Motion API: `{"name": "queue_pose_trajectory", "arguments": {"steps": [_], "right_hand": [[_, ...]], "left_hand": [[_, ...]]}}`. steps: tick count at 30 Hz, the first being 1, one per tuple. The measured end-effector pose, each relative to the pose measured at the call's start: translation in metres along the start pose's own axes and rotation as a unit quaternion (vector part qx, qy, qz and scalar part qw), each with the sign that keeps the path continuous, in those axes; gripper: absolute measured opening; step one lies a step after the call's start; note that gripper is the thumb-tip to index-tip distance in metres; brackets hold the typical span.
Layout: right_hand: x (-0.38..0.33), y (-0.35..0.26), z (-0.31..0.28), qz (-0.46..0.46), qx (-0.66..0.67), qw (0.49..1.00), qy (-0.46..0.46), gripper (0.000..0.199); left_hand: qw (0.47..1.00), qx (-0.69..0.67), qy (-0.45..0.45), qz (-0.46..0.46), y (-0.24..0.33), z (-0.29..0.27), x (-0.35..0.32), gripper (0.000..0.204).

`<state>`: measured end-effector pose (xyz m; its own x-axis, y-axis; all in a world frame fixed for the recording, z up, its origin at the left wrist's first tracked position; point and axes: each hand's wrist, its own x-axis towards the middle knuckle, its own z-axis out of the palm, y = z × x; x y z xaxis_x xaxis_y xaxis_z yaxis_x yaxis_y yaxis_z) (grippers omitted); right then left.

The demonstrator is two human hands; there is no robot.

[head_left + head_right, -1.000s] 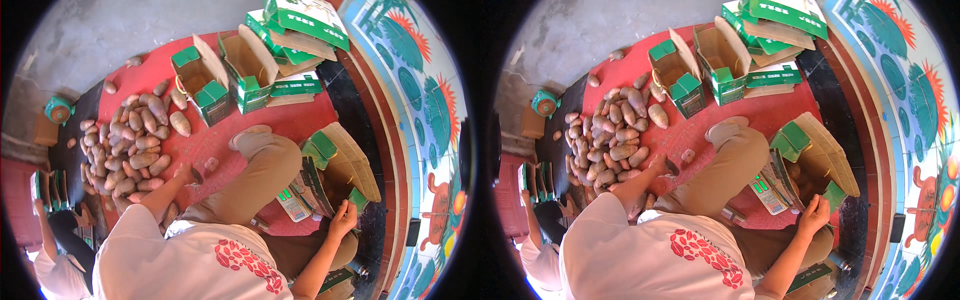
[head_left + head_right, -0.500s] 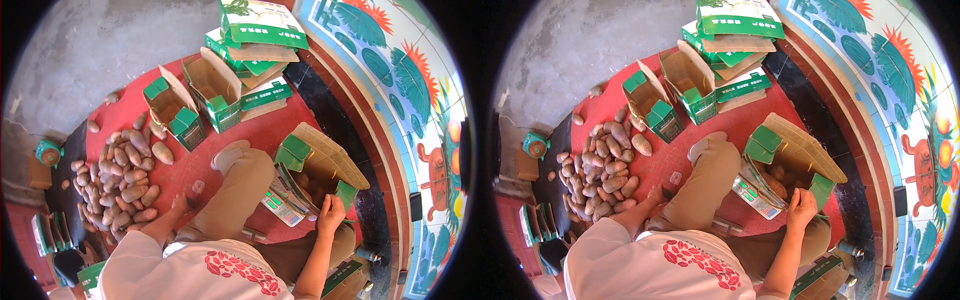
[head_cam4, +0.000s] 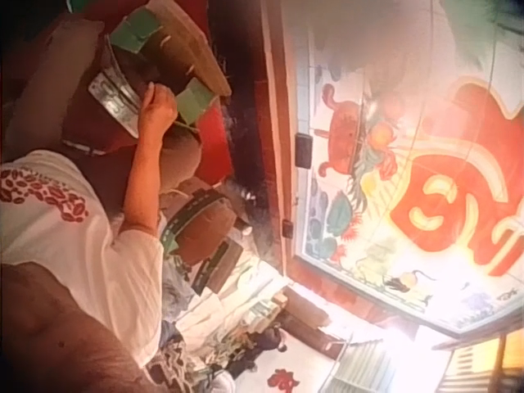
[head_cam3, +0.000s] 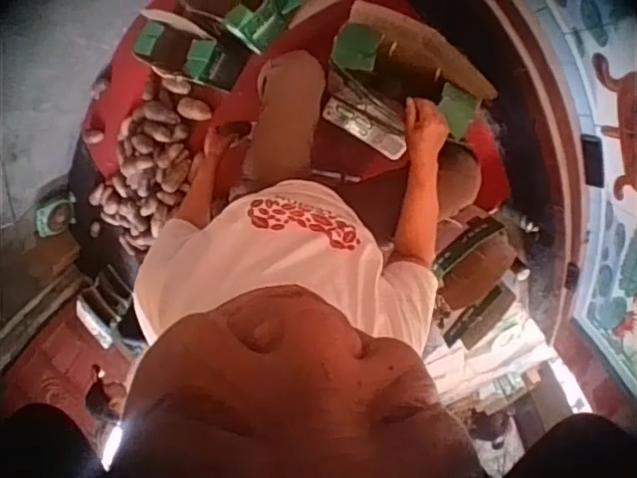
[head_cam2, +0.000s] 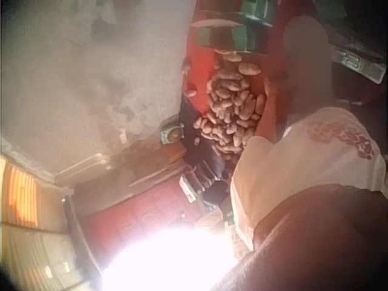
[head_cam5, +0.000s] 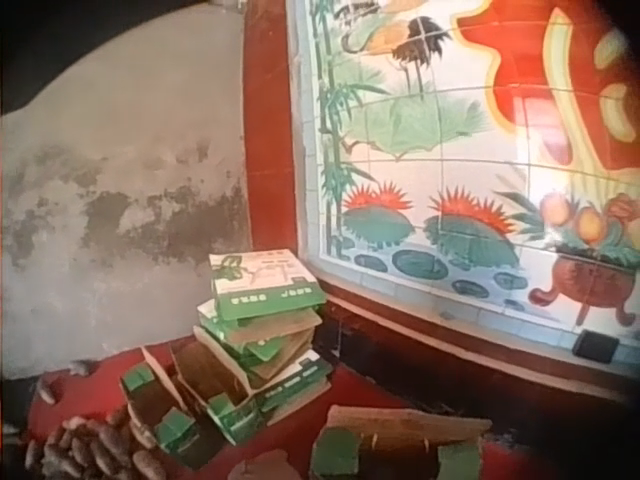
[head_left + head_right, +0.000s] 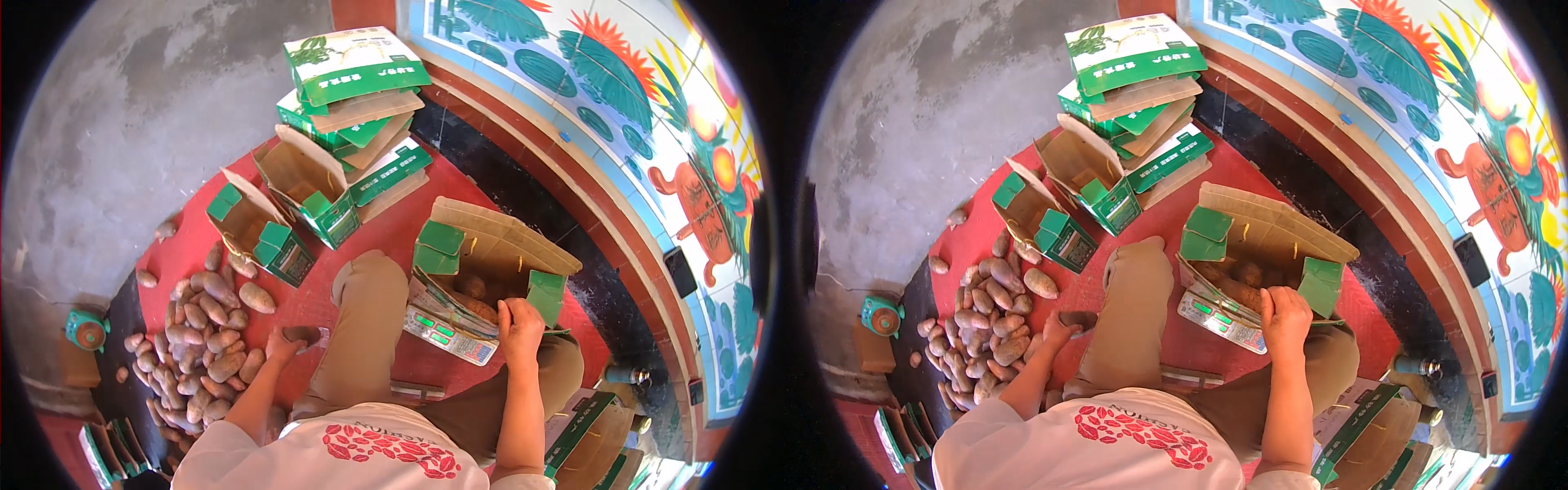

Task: The recorder is packing sweet potatoes from a pile on the floor into cardboard boxes, using a scale to check the weight.

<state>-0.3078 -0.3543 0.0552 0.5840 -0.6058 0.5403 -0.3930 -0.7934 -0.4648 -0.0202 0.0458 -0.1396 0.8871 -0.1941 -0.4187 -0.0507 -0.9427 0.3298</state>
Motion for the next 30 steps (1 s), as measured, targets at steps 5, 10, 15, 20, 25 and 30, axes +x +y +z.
{"name": "queue_pose_trajectory", "arguments": {"steps": [5, 10, 15, 20, 25, 30], "right_hand": [[-0.004, -0.003, -0.002, -0.025, 0.010, 0.999, -0.032, 0.016], [-0.004, -0.006, -0.004, -0.035, 0.016, 0.999, -0.022, 0.017], [-0.005, -0.006, -0.006, -0.059, 0.035, 0.997, -0.033, 0.017], [-0.006, -0.002, -0.004, -0.050, 0.033, 0.998, -0.021, 0.016], [-0.008, -0.001, -0.002, -0.050, 0.035, 0.998, -0.024, 0.015], [-0.009, 0.003, 0.002, -0.049, 0.028, 0.998, -0.040, 0.015]], "left_hand": [[0.971, -0.133, 0.158, 0.122, 0.062, -0.070, 0.001, 0.070], [0.895, -0.310, 0.193, 0.255, 0.158, -0.141, -0.039, 0.062], [0.841, -0.345, 0.126, 0.397, 0.243, -0.160, -0.077, 0.062], [0.818, -0.277, 0.077, 0.499, 0.317, -0.147, -0.103, 0.066], [0.797, -0.131, 0.045, 0.587, 0.377, -0.117, -0.133, 0.067], [0.769, 0.060, 0.006, 0.637, 0.411, -0.077, -0.123, 0.065]]}}
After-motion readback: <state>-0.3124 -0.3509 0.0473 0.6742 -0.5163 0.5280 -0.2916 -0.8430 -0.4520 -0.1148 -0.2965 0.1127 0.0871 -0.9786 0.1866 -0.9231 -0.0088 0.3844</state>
